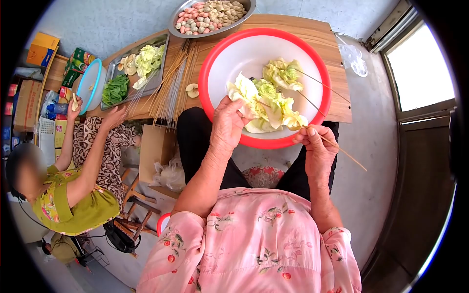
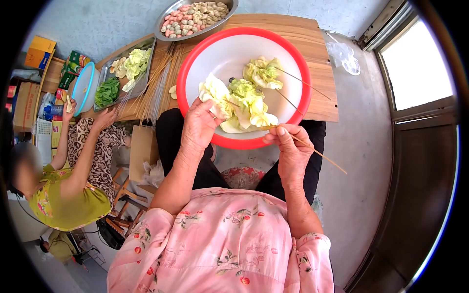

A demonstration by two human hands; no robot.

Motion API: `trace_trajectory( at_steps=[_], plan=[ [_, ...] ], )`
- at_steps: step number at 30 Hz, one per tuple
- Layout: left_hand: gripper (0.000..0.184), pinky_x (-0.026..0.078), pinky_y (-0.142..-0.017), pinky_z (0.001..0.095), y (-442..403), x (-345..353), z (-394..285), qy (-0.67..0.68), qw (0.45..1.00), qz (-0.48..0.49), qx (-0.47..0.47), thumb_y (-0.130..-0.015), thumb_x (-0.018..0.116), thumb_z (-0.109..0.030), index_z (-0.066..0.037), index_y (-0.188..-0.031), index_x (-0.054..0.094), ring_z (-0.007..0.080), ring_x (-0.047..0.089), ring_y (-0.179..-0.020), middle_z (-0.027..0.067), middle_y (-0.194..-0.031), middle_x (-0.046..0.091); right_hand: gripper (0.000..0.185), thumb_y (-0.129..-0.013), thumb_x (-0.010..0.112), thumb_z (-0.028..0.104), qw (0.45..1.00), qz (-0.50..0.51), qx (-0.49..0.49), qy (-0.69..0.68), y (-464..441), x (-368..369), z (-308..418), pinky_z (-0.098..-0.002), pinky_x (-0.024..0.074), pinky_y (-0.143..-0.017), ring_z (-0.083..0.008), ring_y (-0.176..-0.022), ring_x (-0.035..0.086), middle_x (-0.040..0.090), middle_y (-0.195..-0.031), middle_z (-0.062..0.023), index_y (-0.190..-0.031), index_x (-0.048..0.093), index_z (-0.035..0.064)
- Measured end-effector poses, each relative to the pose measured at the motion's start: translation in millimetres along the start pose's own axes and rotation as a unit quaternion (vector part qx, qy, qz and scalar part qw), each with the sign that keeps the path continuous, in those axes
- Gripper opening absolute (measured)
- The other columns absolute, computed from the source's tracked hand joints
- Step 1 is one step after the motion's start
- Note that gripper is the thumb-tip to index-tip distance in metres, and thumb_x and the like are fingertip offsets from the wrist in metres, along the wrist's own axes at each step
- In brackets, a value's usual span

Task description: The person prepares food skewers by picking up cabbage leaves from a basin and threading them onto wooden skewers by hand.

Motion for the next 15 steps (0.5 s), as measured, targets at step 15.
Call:
trace_trajectory(
  at_steps=[15],
  plan=[
    [0.033,0.047,-0.088,0.0391,9.5,4.2,-2.0,-0.081,0.997,-0.003,0.005,-0.085,0.052,-0.011,0.000,-0.116,0.050,0.0215,0.057,-0.102,0.0102,-0.111,0.058,0.010,-0.088,0.057,0.010,1.000,0.010,-0.002,0.023,0.5,4.9,3.1,-0.0321,0.0546,-0.063,-0.0182,-0.067,0.063,0.065,-0.081,-0.0110,-0.089,0.059,0.0003]
  ],
)
Point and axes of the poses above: each hand's wrist, its own y-axis away from the middle knuckle, its own x-axis out of the palm, z = x × y, the point moved 6 cm from there along -y, towards the middle knuckle
